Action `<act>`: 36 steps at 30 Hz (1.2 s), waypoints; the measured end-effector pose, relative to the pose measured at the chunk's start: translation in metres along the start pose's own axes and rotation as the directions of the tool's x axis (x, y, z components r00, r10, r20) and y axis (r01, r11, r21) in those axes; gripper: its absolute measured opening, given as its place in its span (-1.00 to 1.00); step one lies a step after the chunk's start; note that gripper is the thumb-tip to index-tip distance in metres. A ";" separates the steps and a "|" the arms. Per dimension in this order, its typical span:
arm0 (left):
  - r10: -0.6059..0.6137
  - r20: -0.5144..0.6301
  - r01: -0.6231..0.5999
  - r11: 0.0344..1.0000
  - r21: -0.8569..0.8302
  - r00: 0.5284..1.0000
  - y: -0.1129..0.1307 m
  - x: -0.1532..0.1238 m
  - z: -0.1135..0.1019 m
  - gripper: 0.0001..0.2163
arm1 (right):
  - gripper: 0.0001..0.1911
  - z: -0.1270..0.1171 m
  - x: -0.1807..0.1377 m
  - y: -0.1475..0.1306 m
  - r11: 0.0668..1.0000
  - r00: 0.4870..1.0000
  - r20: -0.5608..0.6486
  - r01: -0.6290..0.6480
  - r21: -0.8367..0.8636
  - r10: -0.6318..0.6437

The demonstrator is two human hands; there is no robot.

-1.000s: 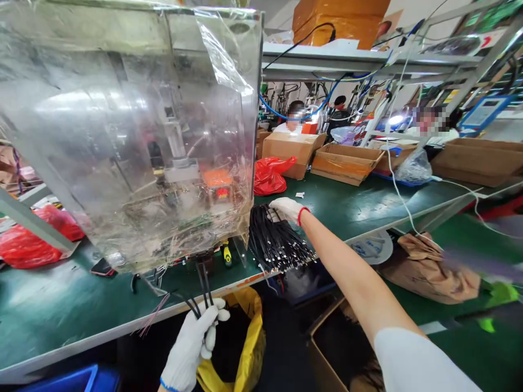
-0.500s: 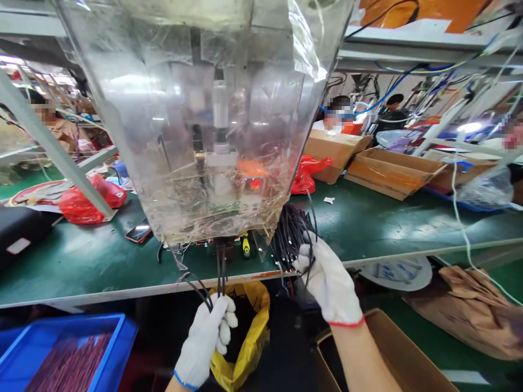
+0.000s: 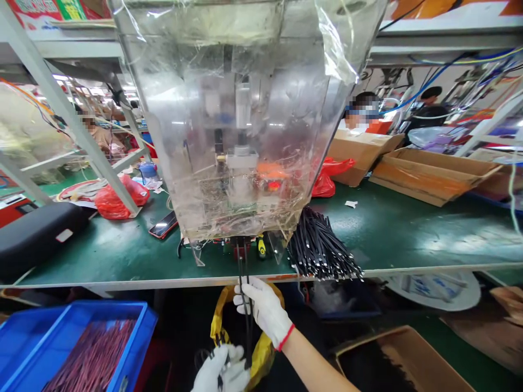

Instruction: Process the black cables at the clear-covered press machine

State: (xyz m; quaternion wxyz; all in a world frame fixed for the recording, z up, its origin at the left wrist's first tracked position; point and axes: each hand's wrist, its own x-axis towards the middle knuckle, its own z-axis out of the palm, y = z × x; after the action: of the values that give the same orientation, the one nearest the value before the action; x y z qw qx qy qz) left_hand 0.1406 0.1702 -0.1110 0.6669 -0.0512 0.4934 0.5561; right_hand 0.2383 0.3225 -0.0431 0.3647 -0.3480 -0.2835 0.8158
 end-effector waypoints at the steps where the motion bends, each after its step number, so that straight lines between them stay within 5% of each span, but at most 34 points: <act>1: 0.010 0.003 -0.009 0.996 -0.090 1.000 0.005 0.000 0.008 -0.80 | -0.61 0.003 0.004 -0.006 1.000 1.000 0.002 0.010 0.003 -0.010; 6: 0.076 0.188 -0.036 0.977 -0.211 0.979 0.034 -0.018 0.055 -0.67 | -0.64 0.022 0.024 -0.042 0.999 0.999 0.012 0.048 0.022 -0.048; 11: 0.114 0.113 -0.079 0.958 -0.276 0.987 0.047 -0.031 0.084 -0.68 | -0.66 0.020 0.025 -0.045 0.984 0.984 0.094 -0.139 -0.111 0.150; 13: 0.105 0.111 -0.068 0.953 -0.296 0.988 0.048 -0.032 0.089 -0.65 | -0.68 0.020 0.024 -0.042 0.980 0.988 0.072 -0.124 -0.156 0.136; 17: 0.091 0.105 -0.056 0.953 -0.299 0.990 0.050 -0.031 0.090 -0.64 | -0.69 0.023 0.030 -0.045 0.993 0.998 0.029 -0.058 -0.106 0.062; 25: 0.071 0.039 -0.057 0.953 -0.299 0.997 0.040 -0.028 0.074 -0.71 | -0.67 0.024 0.051 -0.057 0.991 0.985 0.100 -0.136 -0.016 0.137; 36: 0.060 -0.003 -0.059 0.959 -0.278 0.998 0.037 -0.018 0.068 -0.66 | -0.68 0.027 0.055 -0.057 0.987 0.987 0.034 -0.154 -0.036 0.156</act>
State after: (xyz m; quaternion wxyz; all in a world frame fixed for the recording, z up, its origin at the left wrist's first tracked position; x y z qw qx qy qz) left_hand 0.1538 0.2134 -0.0458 0.6375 -0.1279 0.4097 0.6399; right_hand 0.2127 0.3932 -0.0058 0.2891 -0.3598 -0.2757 0.8432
